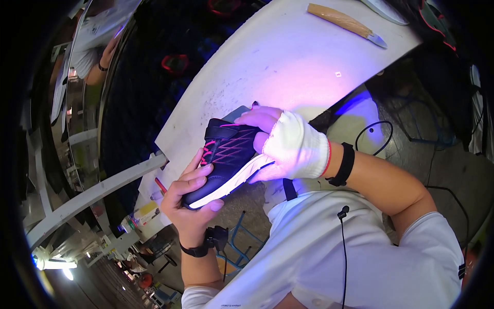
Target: The recorder is assembling shoe components, specifically attaching and aligning the upper to the sole on a production line.
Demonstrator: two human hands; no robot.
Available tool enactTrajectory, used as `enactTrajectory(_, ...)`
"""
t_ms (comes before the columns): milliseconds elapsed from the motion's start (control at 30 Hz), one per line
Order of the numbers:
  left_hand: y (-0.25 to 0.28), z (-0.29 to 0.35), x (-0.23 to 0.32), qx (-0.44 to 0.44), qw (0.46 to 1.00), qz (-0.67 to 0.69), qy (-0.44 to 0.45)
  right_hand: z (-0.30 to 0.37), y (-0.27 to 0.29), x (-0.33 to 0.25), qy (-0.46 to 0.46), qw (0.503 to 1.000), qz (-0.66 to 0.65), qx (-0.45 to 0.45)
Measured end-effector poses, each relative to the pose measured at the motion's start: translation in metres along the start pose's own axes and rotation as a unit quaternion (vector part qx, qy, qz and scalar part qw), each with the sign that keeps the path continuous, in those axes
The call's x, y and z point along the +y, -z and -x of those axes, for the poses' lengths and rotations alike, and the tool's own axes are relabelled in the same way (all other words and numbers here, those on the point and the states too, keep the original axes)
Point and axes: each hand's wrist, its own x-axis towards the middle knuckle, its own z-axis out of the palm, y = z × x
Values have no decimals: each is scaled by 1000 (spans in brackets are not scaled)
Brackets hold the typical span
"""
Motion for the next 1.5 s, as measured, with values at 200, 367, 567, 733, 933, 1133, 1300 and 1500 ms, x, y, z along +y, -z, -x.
enactTrajectory(200, 6, -5, 29, -64, 962, -174, 200, 0, -21, -2, 36, 999, 30, 7)
enactTrajectory(367, -13, 1, 22, -51, 929, -298, 215, 2, -30, -5, 59, 997, 46, 13)
enactTrajectory(567, 26, -3, 29, -140, 970, -108, 165, 18, -17, -9, 3, 999, 5, 36)
enactTrajectory(733, -36, -15, 30, -45, 995, -73, -51, 9, 54, -45, -45, 995, 4, 90)
enactTrajectory(933, -144, 23, -22, 61, 997, -39, -9, -8, 115, -61, -94, 992, -83, -8)
enactTrajectory(1133, -151, -14, 3, 113, 991, 25, -68, 1, 111, -63, -94, 993, -69, 19)
enactTrajectory(1300, -158, -32, 0, 79, 970, -139, -183, 20, 113, -39, -252, 902, -322, 138)
enactTrajectory(1500, -161, -78, 14, -30, 966, -200, -159, 60, 137, -7, -277, 927, -214, 139)
